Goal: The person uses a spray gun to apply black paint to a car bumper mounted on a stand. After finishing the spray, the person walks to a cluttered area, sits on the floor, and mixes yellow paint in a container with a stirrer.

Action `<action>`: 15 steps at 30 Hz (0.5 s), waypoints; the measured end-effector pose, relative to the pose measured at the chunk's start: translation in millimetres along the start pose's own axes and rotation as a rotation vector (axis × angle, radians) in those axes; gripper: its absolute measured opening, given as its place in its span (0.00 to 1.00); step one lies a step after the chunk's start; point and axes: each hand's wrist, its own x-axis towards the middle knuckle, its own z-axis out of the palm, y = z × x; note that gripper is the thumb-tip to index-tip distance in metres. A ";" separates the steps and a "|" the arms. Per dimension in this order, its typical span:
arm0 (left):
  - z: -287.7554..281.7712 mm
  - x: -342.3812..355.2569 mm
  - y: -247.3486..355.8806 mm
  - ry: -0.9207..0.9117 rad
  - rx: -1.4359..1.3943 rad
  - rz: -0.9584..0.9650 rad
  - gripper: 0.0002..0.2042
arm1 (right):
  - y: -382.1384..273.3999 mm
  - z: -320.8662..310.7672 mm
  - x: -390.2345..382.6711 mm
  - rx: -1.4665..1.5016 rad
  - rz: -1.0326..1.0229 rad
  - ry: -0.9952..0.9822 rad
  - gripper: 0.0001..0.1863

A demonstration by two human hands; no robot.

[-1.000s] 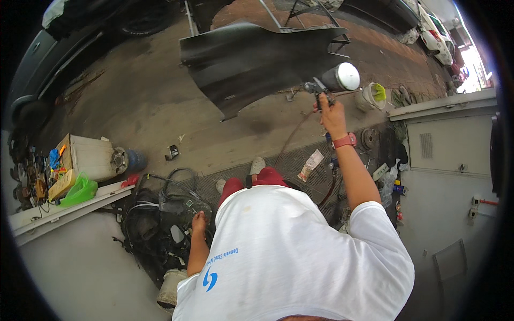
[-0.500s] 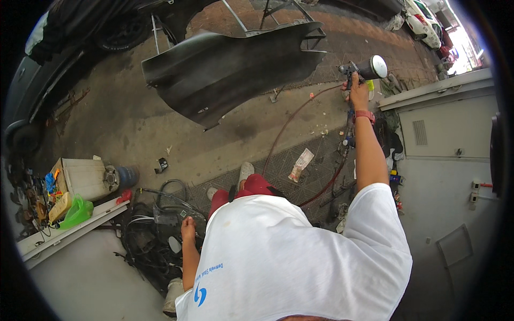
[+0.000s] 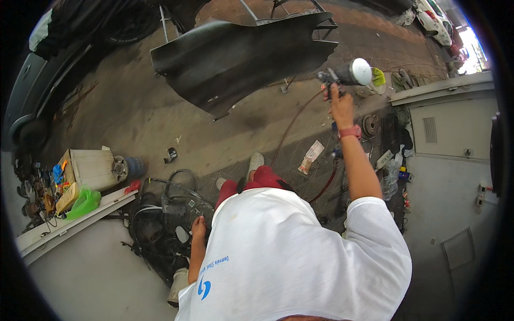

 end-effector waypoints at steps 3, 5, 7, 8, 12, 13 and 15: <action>-0.9 6.5 14.6 0.024 0.006 0.015 0.24 | -28.8 44.9 -59.1 0.147 -0.045 -0.131 0.21; -4.9 18.8 21.6 -0.028 -0.084 -0.001 0.24 | -51.4 72.8 -91.7 0.046 -0.071 -0.221 0.22; -5.8 33.3 22.6 -0.062 -0.146 0.038 0.24 | -73.7 97.9 -121.4 0.160 -0.135 -0.293 0.21; -8.4 42.9 23.4 -0.070 -0.163 0.070 0.24 | -84.2 111.7 -131.9 0.111 -0.162 -0.310 0.21; -17.0 60.5 13.8 -0.059 -0.204 0.032 0.24 | -112.4 163.8 -159.8 0.101 -0.420 -0.344 0.23; -19.2 60.0 9.8 -0.046 -0.213 0.043 0.24 | -116.4 175.5 -164.9 0.112 -0.464 -0.339 0.23; -23.1 56.9 3.4 -0.024 -0.221 0.023 0.24 | -120.6 194.8 -173.9 0.157 -0.464 -0.385 0.23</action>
